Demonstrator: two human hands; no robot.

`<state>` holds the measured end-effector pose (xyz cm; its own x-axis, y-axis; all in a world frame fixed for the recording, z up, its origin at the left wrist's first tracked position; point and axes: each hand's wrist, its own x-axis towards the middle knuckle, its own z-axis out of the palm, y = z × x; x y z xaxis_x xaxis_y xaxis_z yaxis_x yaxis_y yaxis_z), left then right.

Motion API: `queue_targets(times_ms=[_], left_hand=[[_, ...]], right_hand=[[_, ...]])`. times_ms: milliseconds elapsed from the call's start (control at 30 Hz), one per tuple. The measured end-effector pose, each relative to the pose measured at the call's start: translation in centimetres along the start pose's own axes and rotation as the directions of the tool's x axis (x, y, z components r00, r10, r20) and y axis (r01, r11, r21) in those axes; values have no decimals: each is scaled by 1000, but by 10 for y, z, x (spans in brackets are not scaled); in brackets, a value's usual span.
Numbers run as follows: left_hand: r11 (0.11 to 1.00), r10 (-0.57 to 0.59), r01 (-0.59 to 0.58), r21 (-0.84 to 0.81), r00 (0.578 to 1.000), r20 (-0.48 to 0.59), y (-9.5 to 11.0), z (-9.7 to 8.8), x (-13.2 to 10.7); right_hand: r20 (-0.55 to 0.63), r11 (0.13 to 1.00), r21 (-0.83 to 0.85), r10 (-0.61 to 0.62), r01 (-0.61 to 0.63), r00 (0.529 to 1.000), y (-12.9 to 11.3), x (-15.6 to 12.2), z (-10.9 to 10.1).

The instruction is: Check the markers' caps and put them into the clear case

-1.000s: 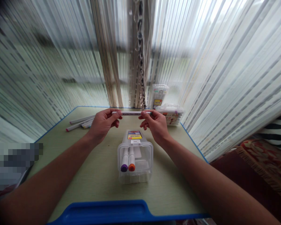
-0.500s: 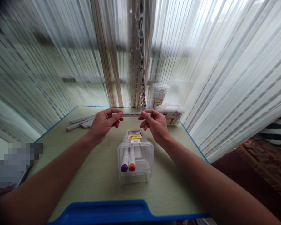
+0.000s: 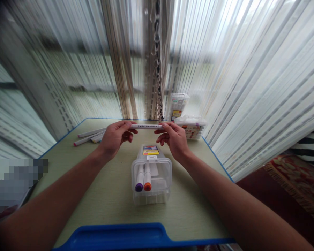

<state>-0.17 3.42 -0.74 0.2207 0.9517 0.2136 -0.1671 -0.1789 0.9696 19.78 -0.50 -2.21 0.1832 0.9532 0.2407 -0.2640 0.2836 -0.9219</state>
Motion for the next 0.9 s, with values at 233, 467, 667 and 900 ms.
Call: queue_targets(times_ms=[233, 467, 667, 900], left_hand=[[998, -30, 30, -58, 1000, -1, -1, -1, 0], [997, -34, 33, -63, 999, -13, -1, 0, 1], [997, -39, 38, -70, 999, -8, -1, 1, 1], [997, 35, -35, -75, 999, -2, -1, 1, 0]], right_hand=[[-11, 999, 29, 14, -14, 1000, -1, 1, 0], [-27, 999, 30, 17, -17, 999, 1, 1, -1], [-23, 999, 45, 22, -21, 999, 2, 2, -1], [-49, 999, 18, 34, -33, 998, 5, 3, -3]])
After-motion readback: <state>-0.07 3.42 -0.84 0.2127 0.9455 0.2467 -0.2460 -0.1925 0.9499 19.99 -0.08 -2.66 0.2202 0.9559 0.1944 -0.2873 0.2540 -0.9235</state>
